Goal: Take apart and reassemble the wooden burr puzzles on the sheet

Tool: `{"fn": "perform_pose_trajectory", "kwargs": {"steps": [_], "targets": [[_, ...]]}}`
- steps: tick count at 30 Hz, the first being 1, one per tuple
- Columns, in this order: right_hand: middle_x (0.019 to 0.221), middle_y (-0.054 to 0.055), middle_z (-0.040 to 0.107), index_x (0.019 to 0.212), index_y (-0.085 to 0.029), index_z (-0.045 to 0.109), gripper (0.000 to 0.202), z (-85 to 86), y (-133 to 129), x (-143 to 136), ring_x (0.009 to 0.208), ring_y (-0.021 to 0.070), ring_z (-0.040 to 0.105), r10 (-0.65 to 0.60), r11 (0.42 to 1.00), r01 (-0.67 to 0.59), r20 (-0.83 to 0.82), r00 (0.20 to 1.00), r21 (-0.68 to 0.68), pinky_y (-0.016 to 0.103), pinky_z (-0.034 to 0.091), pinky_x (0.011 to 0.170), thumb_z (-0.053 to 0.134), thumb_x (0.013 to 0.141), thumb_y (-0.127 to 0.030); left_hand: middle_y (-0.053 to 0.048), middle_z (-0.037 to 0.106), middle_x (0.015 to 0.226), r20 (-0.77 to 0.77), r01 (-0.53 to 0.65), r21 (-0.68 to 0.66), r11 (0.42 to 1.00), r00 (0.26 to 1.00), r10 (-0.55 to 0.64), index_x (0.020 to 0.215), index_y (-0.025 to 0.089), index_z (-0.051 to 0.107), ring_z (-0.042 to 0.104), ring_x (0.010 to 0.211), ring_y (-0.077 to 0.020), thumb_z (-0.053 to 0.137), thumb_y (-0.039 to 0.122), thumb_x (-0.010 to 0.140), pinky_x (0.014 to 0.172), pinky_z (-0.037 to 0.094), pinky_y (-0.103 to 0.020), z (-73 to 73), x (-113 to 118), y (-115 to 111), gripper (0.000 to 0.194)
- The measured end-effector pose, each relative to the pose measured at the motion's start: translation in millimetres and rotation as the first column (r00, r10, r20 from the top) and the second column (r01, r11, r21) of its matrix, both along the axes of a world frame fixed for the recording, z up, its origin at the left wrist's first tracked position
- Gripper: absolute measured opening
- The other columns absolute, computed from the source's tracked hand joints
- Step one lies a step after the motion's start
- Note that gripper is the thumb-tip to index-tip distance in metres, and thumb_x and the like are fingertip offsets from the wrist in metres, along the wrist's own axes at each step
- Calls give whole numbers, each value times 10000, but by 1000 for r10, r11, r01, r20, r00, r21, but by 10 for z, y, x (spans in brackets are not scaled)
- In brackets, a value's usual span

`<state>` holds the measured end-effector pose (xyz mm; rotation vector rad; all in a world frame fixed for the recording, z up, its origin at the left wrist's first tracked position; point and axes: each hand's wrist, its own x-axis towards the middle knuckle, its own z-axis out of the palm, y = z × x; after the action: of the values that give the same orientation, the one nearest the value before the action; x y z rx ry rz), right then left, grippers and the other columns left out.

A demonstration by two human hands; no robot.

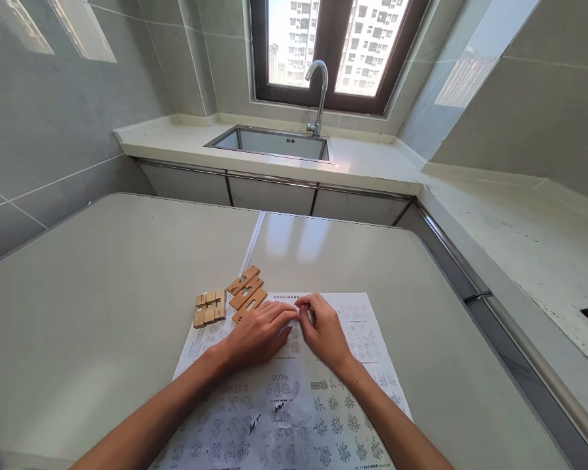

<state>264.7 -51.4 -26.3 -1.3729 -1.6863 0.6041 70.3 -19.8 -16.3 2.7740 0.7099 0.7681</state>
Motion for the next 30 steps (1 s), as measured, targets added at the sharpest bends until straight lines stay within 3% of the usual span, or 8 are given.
{"fn": "perform_pose_trajectory", "kwargs": {"steps": [15, 24, 26, 28, 30], "targets": [[948, 57, 713, 985, -238, 663, 163, -24, 2, 0, 815, 226, 646, 8, 1000, -8, -1, 1000, 2, 354, 504, 738, 520, 1046, -291, -92, 727, 1181, -29, -1, -5, 1000, 1000, 1, 1182, 207, 591, 692, 1116, -241, 469, 81, 967, 959, 563, -394, 22, -12, 0, 278], [950, 59, 713, 995, -227, 667, 147, -59, 25, 5, 866, 226, 665, 20, 996, -23, 42, 999, 81, 350, 518, 765, 526, 1003, -185, -101, 712, 1231, -87, -5, 95, 995, 996, 13, 1240, 194, 598, 656, 1165, -268, 488, 122, 1013, 1014, 529, -439, 215, -108, -204, 263], [959, 68, 711, 995, -226, 663, 165, -59, 21, 6, 894, 236, 665, 30, 994, -37, 71, 997, 99, 361, 521, 780, 510, 1001, -164, -118, 679, 1330, -81, -61, 141, 988, 994, 73, 1277, 197, 592, 595, 1284, -295, 531, 158, 1017, 1093, 486, -477, 268, -216, -257, 270], [971, 75, 711, 995, -226, 659, 180, -54, 16, 6, 908, 243, 663, 34, 993, -44, 88, 996, 106, 372, 522, 791, 497, 1001, -148, -129, 627, 1429, -31, -200, 180, 963, 977, 209, 1296, 217, 594, 505, 1402, -324, 562, 197, 1020, 1154, 431, -525, 322, -362, -269, 278], [975, 78, 711, 995, -226, 657, 187, -49, 12, 5, 903, 246, 663, 32, 993, -42, 89, 995, 108, 378, 524, 791, 492, 997, -137, -142, 560, 1514, 5, -386, 198, 901, 920, 393, 1310, 233, 605, 420, 1476, -357, 568, 235, 1026, 1168, 396, -575, 369, -529, -244, 286]]}}
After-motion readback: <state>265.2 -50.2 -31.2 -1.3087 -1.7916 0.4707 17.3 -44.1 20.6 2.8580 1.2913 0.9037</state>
